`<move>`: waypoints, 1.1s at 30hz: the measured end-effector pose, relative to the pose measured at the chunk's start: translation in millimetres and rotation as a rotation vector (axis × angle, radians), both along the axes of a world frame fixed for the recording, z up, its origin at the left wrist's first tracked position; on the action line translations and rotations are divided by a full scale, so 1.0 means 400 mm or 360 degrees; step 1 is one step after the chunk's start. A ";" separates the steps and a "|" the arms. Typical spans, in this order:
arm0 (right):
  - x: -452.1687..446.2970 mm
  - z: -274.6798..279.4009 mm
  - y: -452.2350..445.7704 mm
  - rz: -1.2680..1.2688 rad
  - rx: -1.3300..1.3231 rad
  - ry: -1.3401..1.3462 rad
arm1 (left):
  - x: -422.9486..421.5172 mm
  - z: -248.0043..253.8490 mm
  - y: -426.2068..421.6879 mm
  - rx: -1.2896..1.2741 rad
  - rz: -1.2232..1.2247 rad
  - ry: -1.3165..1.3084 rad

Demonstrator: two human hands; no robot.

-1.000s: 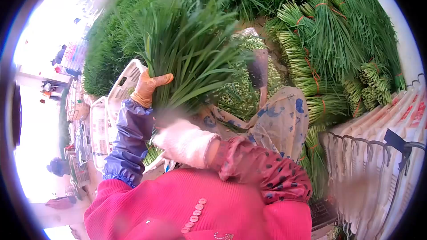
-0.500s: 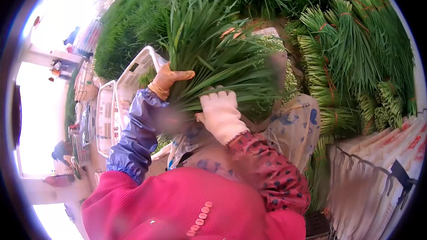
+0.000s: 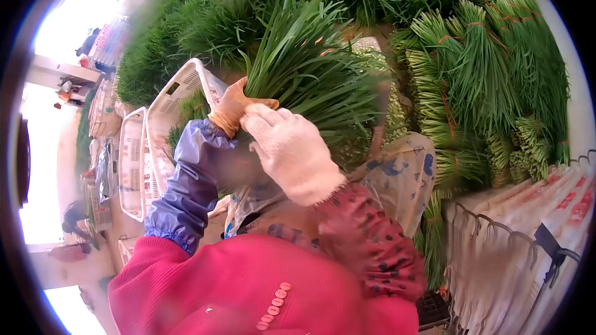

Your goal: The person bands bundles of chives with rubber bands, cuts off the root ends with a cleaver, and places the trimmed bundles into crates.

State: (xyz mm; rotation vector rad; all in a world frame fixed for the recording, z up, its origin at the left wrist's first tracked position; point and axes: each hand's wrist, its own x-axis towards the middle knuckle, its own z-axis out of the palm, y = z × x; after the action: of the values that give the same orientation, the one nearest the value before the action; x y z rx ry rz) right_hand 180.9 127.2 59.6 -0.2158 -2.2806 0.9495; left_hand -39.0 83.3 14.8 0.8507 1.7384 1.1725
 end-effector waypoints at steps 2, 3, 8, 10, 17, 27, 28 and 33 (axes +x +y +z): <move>-0.037 -0.013 0.011 -0.0089 -0.0029 -0.0063 | -0.005 -0.032 0.006 0.0066 -0.0040 0.0175; -0.052 -0.023 0.016 -0.0166 -0.0064 -0.0116 | 0.006 -0.020 0.010 0.0126 -0.0067 0.0360; -0.117 -0.128 0.030 -0.0276 -0.1165 0.0235 | 0.028 -0.010 0.007 -0.0062 -0.0030 0.0567; -0.116 -0.101 0.038 -0.0286 -0.1257 0.0174 | 0.033 -0.011 0.009 0.0033 -0.0012 0.0468; -0.151 -0.133 0.071 -0.0400 -0.1646 0.0174 | 0.017 -0.060 0.013 -0.0074 -0.0016 0.0718; -0.150 -0.117 0.087 -0.0631 -0.1544 -0.0153 | 0.066 -0.019 0.015 0.0013 -0.0043 0.0644; -0.144 -0.120 0.085 -0.0579 -0.1686 -0.0056 | 0.060 -0.027 0.014 0.0086 -0.0053 0.0482; -0.117 -0.122 0.073 -0.0417 -0.2177 0.0160 | 0.029 0.000 0.011 0.0127 -0.0212 -0.0018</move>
State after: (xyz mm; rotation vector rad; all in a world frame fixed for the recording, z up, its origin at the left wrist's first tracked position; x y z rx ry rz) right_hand 134.2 156.3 10.7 -0.9536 -1.1078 2.1164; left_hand -27.5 87.7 14.8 0.9906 1.6089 1.1616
